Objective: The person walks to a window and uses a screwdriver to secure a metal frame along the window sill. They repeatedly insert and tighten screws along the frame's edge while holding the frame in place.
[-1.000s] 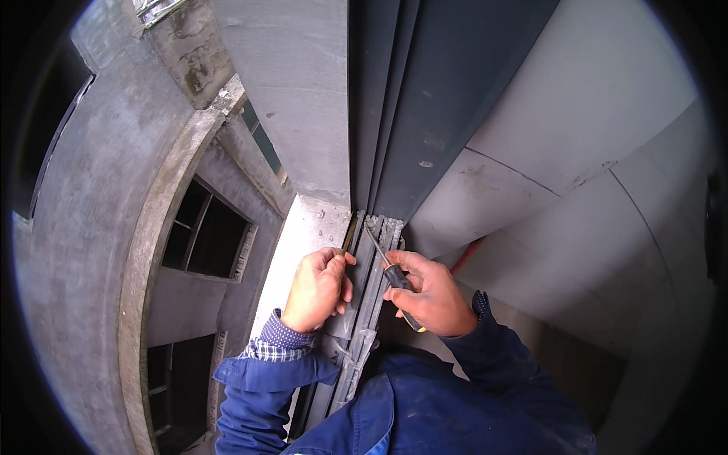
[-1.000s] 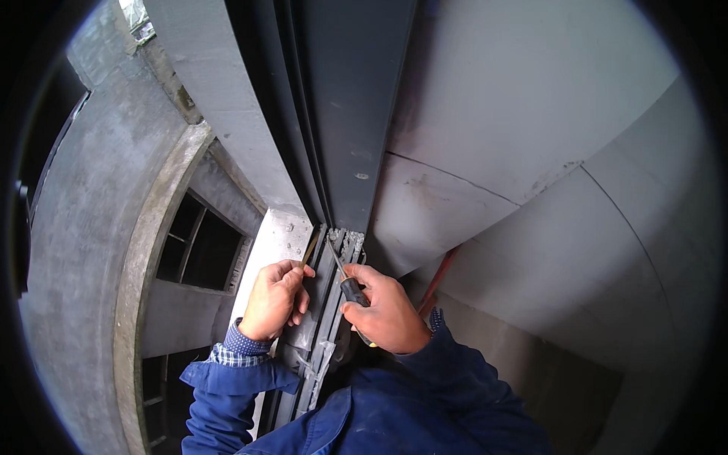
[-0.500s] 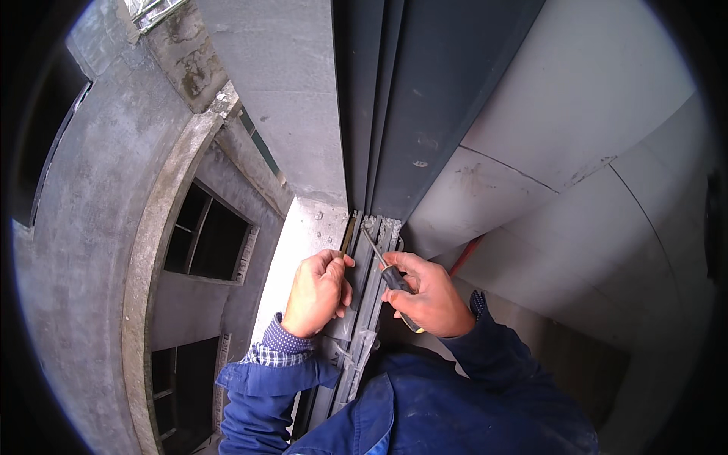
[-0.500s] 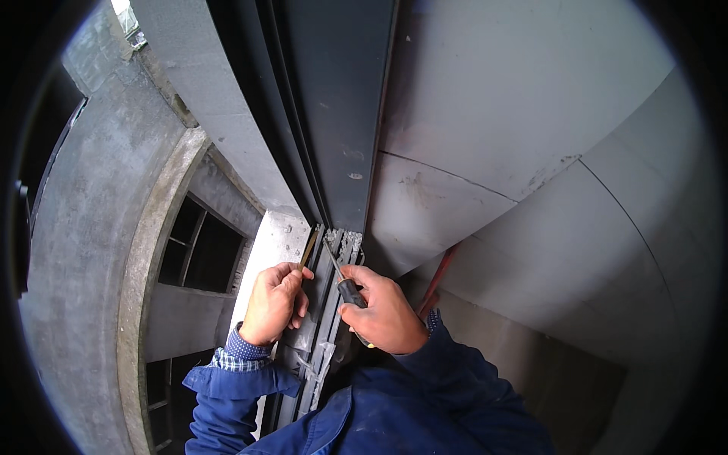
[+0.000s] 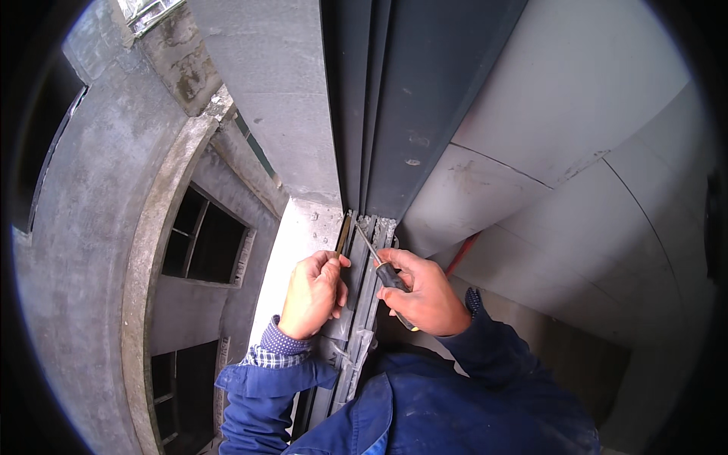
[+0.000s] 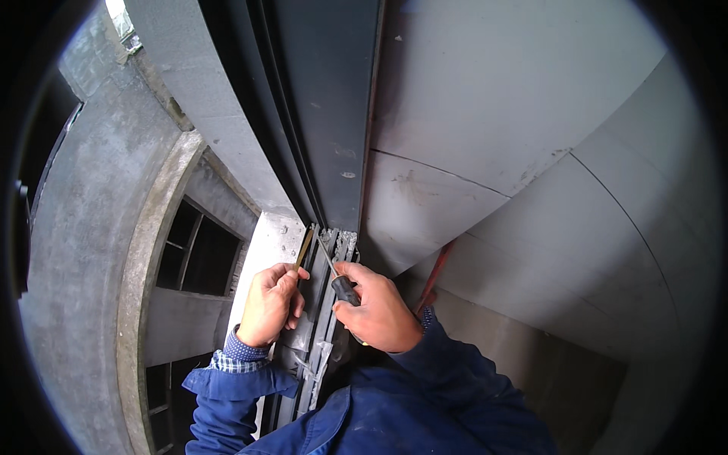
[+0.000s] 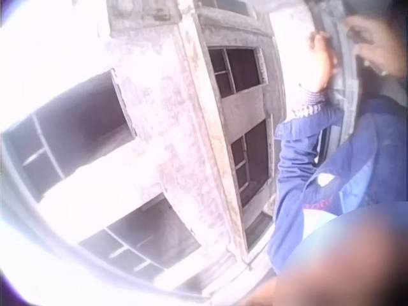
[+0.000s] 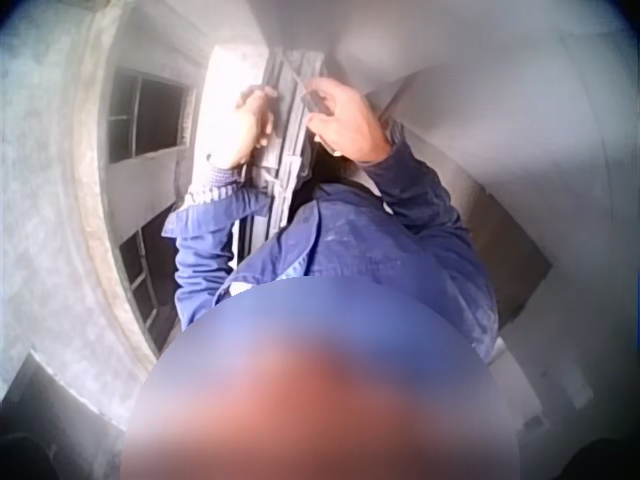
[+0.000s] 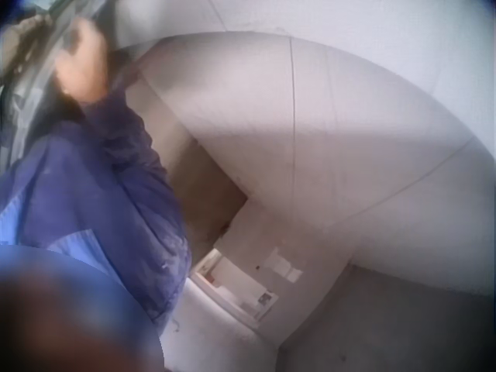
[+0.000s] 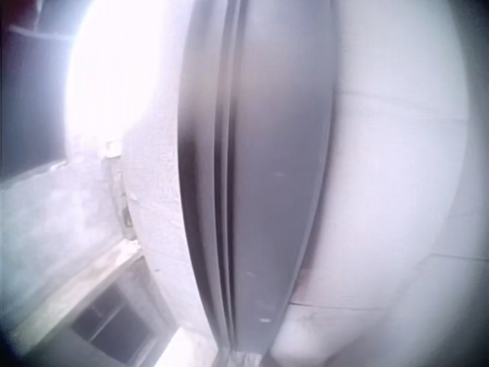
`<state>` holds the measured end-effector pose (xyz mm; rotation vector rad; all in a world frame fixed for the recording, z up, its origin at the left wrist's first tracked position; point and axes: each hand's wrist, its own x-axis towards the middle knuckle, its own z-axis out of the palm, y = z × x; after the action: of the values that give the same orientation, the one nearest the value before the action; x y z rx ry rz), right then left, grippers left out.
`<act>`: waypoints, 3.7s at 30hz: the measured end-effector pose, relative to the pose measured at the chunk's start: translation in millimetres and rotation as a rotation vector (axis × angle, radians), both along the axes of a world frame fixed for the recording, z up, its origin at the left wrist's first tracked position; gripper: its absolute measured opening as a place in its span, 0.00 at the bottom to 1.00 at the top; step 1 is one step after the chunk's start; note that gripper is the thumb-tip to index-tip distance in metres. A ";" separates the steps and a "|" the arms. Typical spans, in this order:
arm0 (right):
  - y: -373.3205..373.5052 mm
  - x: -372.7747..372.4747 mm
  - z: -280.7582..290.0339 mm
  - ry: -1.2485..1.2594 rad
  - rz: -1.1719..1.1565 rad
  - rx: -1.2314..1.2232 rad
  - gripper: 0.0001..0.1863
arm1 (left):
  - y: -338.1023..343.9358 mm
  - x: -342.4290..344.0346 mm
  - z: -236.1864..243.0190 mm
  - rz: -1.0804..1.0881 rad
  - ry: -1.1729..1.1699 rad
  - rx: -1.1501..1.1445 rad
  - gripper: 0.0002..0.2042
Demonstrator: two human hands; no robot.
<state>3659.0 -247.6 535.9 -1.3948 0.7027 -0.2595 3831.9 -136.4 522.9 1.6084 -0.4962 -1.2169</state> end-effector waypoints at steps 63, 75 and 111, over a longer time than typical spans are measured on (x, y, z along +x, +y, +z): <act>-10.0 14.6 0.8 0.035 0.007 -0.488 0.27 | 0.9 7.1 -1.3 -0.008 -0.023 0.058 0.13; -6.9 13.5 5.4 0.099 0.033 -0.496 0.27 | 1.8 4.3 -1.7 -0.002 -0.027 0.008 0.14; -7.9 23.3 -3.4 0.080 0.015 -0.653 0.26 | 4.2 -0.2 -5.9 -0.009 -0.115 -0.041 0.14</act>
<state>3682.3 -255.5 532.4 -2.0385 0.7024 -0.4493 3831.7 -132.2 517.0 1.6493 -0.5977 -1.1182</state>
